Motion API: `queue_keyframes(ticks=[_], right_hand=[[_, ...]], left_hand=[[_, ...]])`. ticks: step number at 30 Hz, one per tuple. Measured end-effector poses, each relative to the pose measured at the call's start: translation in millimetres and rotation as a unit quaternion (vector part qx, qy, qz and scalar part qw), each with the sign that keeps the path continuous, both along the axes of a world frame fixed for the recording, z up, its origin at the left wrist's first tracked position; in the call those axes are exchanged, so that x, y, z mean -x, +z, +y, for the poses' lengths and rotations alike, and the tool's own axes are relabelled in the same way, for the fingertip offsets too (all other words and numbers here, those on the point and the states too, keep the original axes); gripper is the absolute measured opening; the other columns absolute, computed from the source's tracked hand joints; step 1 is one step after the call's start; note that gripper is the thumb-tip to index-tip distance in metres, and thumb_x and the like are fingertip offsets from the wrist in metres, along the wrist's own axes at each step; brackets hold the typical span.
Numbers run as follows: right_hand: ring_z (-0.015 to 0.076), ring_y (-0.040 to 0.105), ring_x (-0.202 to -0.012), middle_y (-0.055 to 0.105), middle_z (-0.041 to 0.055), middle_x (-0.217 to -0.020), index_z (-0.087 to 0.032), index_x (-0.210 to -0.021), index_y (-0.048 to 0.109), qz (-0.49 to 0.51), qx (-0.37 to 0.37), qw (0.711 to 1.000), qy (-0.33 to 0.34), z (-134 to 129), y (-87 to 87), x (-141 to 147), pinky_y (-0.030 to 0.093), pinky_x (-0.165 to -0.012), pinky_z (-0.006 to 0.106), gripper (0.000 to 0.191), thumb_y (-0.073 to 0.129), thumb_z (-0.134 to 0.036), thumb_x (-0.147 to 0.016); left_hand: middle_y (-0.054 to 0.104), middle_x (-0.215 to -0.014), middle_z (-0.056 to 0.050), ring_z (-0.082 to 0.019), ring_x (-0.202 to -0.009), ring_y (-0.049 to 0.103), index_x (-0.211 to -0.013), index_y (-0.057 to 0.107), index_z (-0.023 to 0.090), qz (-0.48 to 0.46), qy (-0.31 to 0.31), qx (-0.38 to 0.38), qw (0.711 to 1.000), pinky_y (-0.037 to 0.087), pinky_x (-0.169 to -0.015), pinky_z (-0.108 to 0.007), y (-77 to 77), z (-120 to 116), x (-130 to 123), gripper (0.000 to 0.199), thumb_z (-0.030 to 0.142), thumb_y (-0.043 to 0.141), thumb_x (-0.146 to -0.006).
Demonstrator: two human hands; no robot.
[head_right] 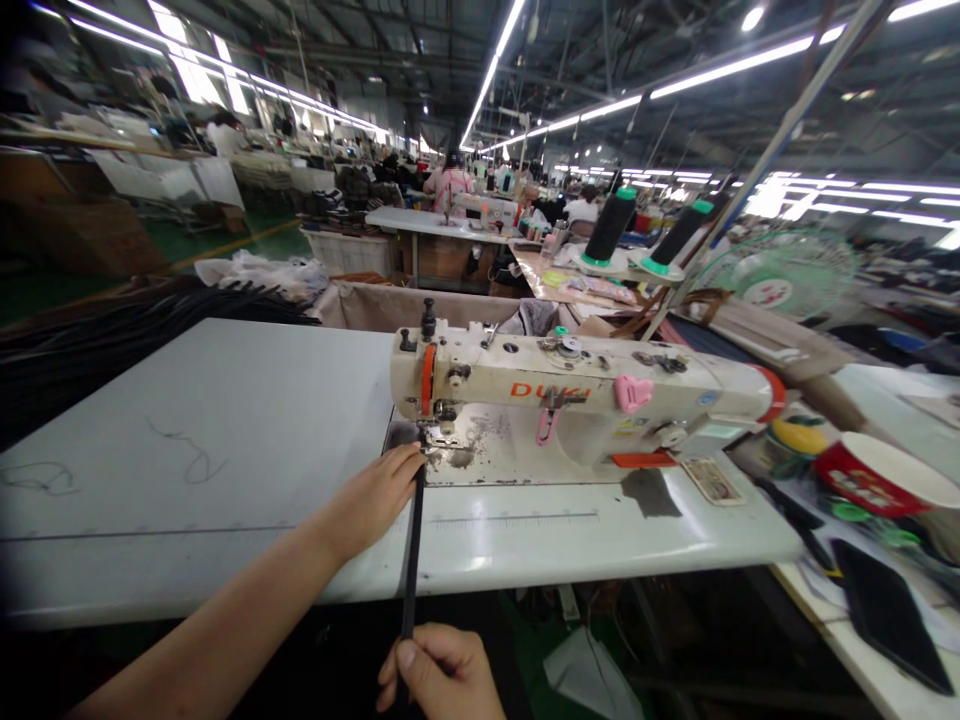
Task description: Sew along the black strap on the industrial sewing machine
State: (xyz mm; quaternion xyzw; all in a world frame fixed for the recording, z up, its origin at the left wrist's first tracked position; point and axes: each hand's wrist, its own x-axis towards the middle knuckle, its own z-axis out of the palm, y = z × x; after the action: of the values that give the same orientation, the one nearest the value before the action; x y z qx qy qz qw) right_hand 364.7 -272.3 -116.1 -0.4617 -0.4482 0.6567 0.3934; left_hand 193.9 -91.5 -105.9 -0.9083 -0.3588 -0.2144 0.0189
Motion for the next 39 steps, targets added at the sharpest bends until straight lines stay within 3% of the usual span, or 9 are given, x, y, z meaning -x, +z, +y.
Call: queue_keyframes(ticks=[6, 12, 17, 20, 32, 39], right_hand=[[0.0177, 0.066, -0.062, 0.072, 0.0054, -0.064, -0.018, -0.079, 0.084, 0.025, 0.012, 1.000, 0.000, 0.6, -1.8, -0.2, 0.049, -0.067, 0.028, 0.054, 0.072, -0.070, -0.087], [0.0174, 0.063, -0.061, 0.068, 0.0044, -0.063, -0.018, -0.076, 0.081, 0.047, 0.022, 0.999, 0.003, 0.3, -3.6, 2.8, 0.048, -0.065, 0.029, 0.056, 0.074, -0.073, -0.083], [0.0180, 0.061, -0.071, 0.068, 0.0044, -0.075, -0.019, -0.077, 0.079, -0.041, -0.081, 0.996, -0.004, 5.3, -1.6, -3.5, 0.049, -0.073, 0.030, 0.050, 0.073, -0.068, -0.086], [0.0169, 0.055, -0.072, 0.064, 0.0026, -0.077, -0.019, -0.076, 0.077, -0.093, -0.117, 0.988, -0.033, 9.8, 1.2, -4.8, 0.045, -0.069, 0.028, 0.051, 0.076, -0.069, -0.082], [0.0179, 0.063, -0.067, 0.077, 0.0046, -0.071, -0.017, -0.094, 0.080, -0.046, -0.009, 0.993, -0.106, 23.0, 28.2, 7.9, 0.048, -0.068, 0.029, 0.051, 0.072, -0.067, -0.088], [0.0167, 0.064, -0.064, 0.077, 0.0037, -0.066, -0.017, -0.082, 0.076, -0.019, 0.016, 0.995, -0.097, 21.8, 26.7, 12.0, 0.044, -0.066, 0.027, 0.050, 0.073, -0.067, -0.087]], left_hand=[[0.062, -0.140, -0.017, -0.028, -0.136, 0.058, -0.132, 0.058, 0.012, -0.007, 0.002, -0.004, 1.000, 0.049, -0.117, -0.046, -1.5, 1.5, -0.6, 0.032, 0.016, 0.046, -0.103], [0.068, -0.128, -0.014, -0.028, -0.128, 0.062, -0.127, 0.063, 0.012, 0.036, -0.019, -0.043, 0.998, 0.050, -0.115, -0.045, -2.9, -0.9, 1.2, 0.029, 0.012, 0.046, -0.102], [0.068, -0.126, -0.012, -0.027, -0.129, 0.061, -0.122, 0.064, 0.015, 0.038, -0.019, -0.020, 0.999, 0.051, -0.114, -0.043, -0.6, -2.3, 1.3, 0.026, 0.014, 0.047, -0.102], [0.068, -0.126, -0.012, -0.027, -0.127, 0.062, -0.122, 0.062, 0.016, 0.025, -0.016, -0.014, 0.999, 0.052, -0.113, -0.043, 0.0, -2.4, 1.4, 0.025, 0.014, 0.047, -0.103], [0.065, -0.130, -0.015, -0.027, -0.127, 0.062, -0.123, 0.062, 0.014, 0.015, -0.023, 0.005, 1.000, 0.053, -0.111, -0.044, 3.0, -0.3, 3.5, 0.025, 0.015, 0.045, -0.104], [0.065, -0.127, -0.014, -0.027, -0.123, 0.064, -0.118, 0.063, 0.015, 0.015, -0.015, 0.003, 1.000, 0.054, -0.109, -0.045, 8.5, -2.7, 2.7, 0.023, 0.017, 0.045, -0.104]])
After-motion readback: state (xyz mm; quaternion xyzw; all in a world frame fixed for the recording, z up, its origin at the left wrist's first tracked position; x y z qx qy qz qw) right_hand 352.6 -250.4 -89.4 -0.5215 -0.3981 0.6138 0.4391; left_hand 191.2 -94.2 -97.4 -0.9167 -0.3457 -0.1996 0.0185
